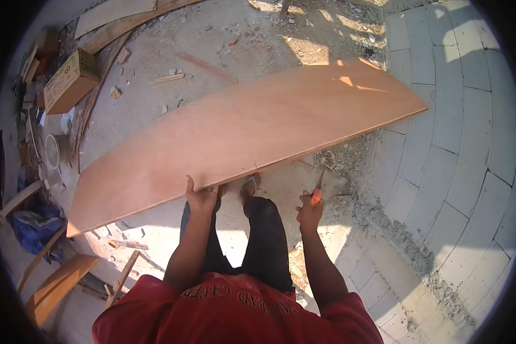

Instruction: The person measures a sheet of plywood with a tape measure, marks it with a pencil using a straight edge, and then saws the plywood along the marked line with a handsaw.

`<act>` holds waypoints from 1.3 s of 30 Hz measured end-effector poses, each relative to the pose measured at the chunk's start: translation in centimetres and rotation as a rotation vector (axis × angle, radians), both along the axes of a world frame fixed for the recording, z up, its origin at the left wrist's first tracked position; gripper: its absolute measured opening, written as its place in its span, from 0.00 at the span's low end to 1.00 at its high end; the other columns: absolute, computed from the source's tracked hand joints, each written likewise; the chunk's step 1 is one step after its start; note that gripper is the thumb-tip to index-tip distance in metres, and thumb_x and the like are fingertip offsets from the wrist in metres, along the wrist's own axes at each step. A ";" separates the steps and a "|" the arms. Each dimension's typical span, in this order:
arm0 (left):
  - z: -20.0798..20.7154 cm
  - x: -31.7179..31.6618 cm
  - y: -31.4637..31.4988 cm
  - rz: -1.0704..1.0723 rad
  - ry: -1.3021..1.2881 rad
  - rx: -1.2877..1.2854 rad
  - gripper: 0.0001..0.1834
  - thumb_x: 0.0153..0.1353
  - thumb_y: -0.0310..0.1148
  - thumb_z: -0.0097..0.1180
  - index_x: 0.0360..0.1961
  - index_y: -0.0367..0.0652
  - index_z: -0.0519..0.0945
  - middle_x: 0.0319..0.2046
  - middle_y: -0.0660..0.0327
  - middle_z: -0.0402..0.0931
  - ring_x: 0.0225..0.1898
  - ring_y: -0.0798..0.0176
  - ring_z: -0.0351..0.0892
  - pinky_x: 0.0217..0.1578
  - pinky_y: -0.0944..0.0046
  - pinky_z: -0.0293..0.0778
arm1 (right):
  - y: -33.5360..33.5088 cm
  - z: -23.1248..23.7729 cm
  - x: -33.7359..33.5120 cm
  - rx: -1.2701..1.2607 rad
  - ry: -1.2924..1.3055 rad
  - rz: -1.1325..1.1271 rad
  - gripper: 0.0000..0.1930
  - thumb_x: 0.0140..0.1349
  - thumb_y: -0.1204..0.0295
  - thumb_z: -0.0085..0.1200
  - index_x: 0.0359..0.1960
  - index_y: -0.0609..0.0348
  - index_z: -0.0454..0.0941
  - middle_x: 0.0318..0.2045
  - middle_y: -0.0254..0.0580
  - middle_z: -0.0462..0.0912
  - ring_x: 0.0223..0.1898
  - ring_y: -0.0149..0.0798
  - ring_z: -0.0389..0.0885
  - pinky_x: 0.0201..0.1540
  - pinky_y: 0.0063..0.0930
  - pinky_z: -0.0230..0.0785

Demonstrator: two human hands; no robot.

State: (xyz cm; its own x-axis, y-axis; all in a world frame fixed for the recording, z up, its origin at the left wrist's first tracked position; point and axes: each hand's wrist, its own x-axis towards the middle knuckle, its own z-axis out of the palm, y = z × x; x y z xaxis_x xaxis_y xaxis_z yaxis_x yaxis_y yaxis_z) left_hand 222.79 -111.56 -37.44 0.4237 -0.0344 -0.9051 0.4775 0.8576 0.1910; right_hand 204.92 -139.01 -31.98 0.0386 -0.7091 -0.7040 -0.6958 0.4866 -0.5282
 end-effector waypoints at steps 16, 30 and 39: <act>-31.7 -22.7 14.0 0.077 0.257 0.182 0.26 0.79 0.43 0.48 0.67 0.35 0.68 0.61 0.50 0.74 0.63 0.43 0.74 0.66 0.34 0.70 | 8.9 -3.7 -33.7 0.213 0.780 1.171 0.39 0.62 0.53 0.65 0.66 0.63 0.60 0.51 0.57 0.85 0.51 0.63 0.85 0.53 0.53 0.78; -45.9 -17.3 33.1 0.179 0.528 0.090 0.44 0.72 0.65 0.49 0.73 0.39 0.64 0.68 0.52 0.69 0.66 0.47 0.70 0.66 0.43 0.68 | 17.7 -19.1 -38.9 -0.028 0.653 1.703 0.37 0.61 0.51 0.63 0.65 0.55 0.62 0.45 0.63 0.85 0.46 0.70 0.84 0.49 0.60 0.78; -16.7 -38.4 46.8 -1.312 0.229 0.615 0.35 0.71 0.62 0.50 0.61 0.41 0.76 0.55 0.50 0.80 0.54 0.48 0.81 0.55 0.49 0.76 | 19.2 -0.2 -22.8 -0.013 0.799 1.449 0.35 0.58 0.50 0.64 0.59 0.59 0.65 0.43 0.68 0.85 0.48 0.73 0.83 0.50 0.62 0.76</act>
State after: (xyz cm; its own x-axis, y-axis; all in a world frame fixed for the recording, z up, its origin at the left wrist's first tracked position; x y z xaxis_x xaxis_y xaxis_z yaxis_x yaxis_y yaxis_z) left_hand 184.38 -64.78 -54.15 0.2421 0.1344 -0.9609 0.9033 -0.3928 0.1726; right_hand 182.16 -119.83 -32.19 0.2852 -0.4144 -0.8643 -0.6187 -0.7683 0.1642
